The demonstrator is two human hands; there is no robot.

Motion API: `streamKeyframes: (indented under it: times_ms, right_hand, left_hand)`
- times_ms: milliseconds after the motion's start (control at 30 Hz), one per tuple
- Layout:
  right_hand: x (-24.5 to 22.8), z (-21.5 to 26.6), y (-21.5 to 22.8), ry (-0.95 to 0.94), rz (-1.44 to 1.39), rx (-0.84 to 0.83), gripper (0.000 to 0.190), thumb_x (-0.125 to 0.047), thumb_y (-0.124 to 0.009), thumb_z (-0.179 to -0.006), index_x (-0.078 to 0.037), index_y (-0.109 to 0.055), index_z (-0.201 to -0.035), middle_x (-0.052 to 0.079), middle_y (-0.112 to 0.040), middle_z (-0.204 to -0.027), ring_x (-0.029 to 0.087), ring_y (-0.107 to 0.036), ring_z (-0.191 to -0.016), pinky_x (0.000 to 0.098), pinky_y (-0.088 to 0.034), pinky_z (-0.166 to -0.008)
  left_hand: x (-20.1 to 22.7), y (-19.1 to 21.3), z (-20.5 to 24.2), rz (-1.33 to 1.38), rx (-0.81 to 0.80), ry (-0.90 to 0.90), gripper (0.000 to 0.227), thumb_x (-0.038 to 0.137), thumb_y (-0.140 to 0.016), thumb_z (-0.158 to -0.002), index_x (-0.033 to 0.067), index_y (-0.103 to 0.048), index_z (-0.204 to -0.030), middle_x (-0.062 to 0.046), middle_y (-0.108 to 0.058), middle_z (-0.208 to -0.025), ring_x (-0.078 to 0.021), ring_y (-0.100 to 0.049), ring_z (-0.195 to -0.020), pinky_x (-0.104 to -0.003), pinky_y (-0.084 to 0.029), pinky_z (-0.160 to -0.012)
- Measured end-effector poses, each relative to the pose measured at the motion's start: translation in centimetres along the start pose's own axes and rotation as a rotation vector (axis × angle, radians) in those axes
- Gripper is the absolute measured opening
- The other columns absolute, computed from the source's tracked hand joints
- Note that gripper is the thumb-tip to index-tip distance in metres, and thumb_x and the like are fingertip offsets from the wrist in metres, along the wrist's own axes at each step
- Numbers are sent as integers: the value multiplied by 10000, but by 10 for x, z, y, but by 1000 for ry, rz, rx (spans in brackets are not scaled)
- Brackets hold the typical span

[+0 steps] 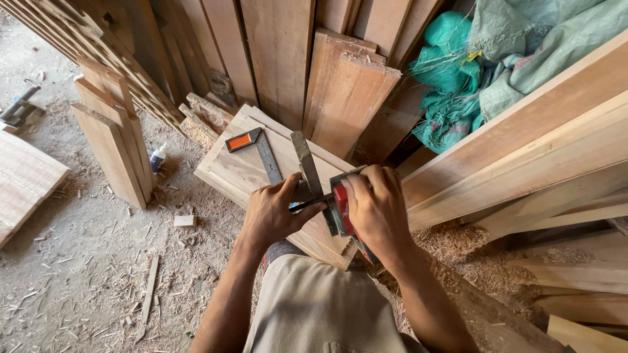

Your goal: The person shaves the edges of wooden boards with a power plane and a manual plane, measures the alignment with a try square, and strikes the plane with a hammer to adjust it.

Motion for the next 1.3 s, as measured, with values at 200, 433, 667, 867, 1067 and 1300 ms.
streamKeyframes:
  times_ms: [200, 433, 667, 867, 1067, 1300]
  right_hand:
    - [2, 2, -2, 60, -44, -2, 196, -131, -784, -873, 39, -761, -967, 171, -678, -939, 313, -641, -870, 450, -530, -830]
    - [-6, -5, 15, 229, -223, -11, 167, 23, -669, -891, 18, -734, -1044, 131, -707, -1064, 297, -678, -1027, 401, -562, -934]
    - [-2, -11, 11, 75, -152, -57, 85, -61, -744, -915, -4, -741, -978, 156, -715, -964, 316, -671, -926, 409, -561, -832]
    - [2, -9, 17, 160, -324, -43, 322, -26, -685, -946, 67, -686, -1255, 210, -680, -1100, 318, -693, -991, 408, -591, -869]
    - [-2, -13, 16, 202, -271, -26, 238, 5, -661, -979, 16, -689, -1215, 168, -712, -1105, 320, -701, -1066, 410, -591, -931]
    - [-2, -14, 18, 147, -191, -11, 290, -78, -772, -894, 33, -705, -1154, 184, -697, -1042, 319, -657, -981, 426, -561, -857]
  left_hand:
    - [-2, -3, 1, -3, -20, 54, 612, 465, -826, -814, 9, -645, -1179, -92, -805, -945, -280, -783, -807, -392, -607, -680]
    - [1, 1, 0, -13, 13, 12, 596, 463, -828, -819, 15, -644, -1167, -109, -787, -910, -306, -767, -777, -414, -593, -653]
    - [3, 2, 1, 10, 19, -1, 518, 466, -821, -841, 48, -646, -1093, -83, -794, -902, -299, -771, -795, -411, -595, -660]
    - [0, 0, -1, 13, 16, 3, 561, 481, -823, -828, 39, -637, -1119, -95, -788, -907, -295, -774, -793, -408, -598, -651]
    - [-2, -1, -2, 17, 9, 26, 559, 492, -825, -828, 51, -639, -1117, -92, -793, -906, -285, -777, -783, -406, -596, -648]
    - [-1, -1, 1, 41, 50, 4, 546, 482, -818, -840, 57, -640, -1132, -87, -793, -916, -277, -779, -791, -400, -598, -658]
Point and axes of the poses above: each hand's wrist, its own z-axis away from the middle knuckle, its own y-axis out of the back of the hand, x = y × z, the point moved 5 cm from there along -z, towards the middle knuckle
